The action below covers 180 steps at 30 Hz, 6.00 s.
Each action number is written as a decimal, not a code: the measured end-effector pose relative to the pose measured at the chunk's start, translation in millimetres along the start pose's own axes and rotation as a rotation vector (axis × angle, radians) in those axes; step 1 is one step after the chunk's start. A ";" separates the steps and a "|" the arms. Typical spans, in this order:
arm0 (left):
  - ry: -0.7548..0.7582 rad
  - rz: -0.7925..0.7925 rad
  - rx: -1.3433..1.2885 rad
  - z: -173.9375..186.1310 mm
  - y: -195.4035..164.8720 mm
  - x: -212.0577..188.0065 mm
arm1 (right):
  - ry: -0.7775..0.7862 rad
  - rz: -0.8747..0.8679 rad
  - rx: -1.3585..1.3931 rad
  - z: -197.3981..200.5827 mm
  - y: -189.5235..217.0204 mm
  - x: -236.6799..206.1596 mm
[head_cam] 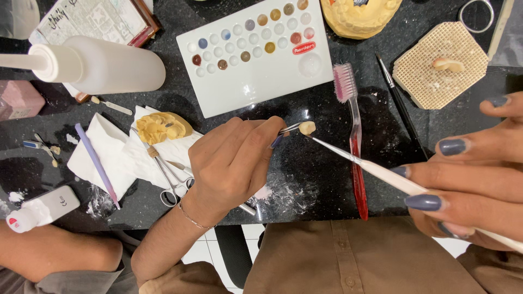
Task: The person holds a small dental crown with tweezers in one hand and uses a fine brush in the other to apply and shape ceramic material on the crown, dipping the brush into a shade palette and adding liquid from a squeeze bottle. They occasionally reposition the crown with the tweezers while continuing to build up the material.
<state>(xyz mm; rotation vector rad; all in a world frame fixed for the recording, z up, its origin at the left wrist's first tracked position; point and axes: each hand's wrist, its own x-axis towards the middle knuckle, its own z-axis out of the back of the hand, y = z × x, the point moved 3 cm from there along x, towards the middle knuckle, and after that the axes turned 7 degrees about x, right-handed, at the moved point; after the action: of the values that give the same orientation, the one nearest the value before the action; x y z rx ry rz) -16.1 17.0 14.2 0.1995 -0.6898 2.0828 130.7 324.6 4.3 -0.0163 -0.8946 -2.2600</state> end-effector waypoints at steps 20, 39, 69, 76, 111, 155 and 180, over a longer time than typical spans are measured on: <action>0.000 0.000 -0.003 -0.4 0.8 -1.0 | -0.082 -0.059 -0.044 -22.6 -2.3 -14.8; 0.002 0.002 0.001 -0.5 0.6 -1.1 | -0.126 -0.046 -0.055 -17.4 3.7 -0.7; 0.000 0.004 0.003 -0.8 0.4 -0.6 | -0.145 -0.059 -0.055 -14.1 8.1 7.4; 0.000 0.005 0.002 -0.5 0.3 -0.5 | -0.150 -0.058 -0.055 -13.4 7.7 9.0; 0.184 0.463 -0.576 1.7 3.9 -1.7 | -0.204 -0.085 -0.085 -6.1 12.4 41.8; 0.236 0.527 -0.626 -2.6 3.4 -0.1 | -0.141 0.066 -0.200 -3.2 23.5 59.9; 0.352 0.741 -1.179 -9.9 11.2 -8.4 | -0.002 -0.151 -0.135 -9.8 19.7 39.0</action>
<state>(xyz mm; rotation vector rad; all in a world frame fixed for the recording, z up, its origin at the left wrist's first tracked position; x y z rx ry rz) -19.1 11.5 -1.7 -1.1949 -1.7887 1.8767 115.4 284.9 18.4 -0.0124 -0.7655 -2.4585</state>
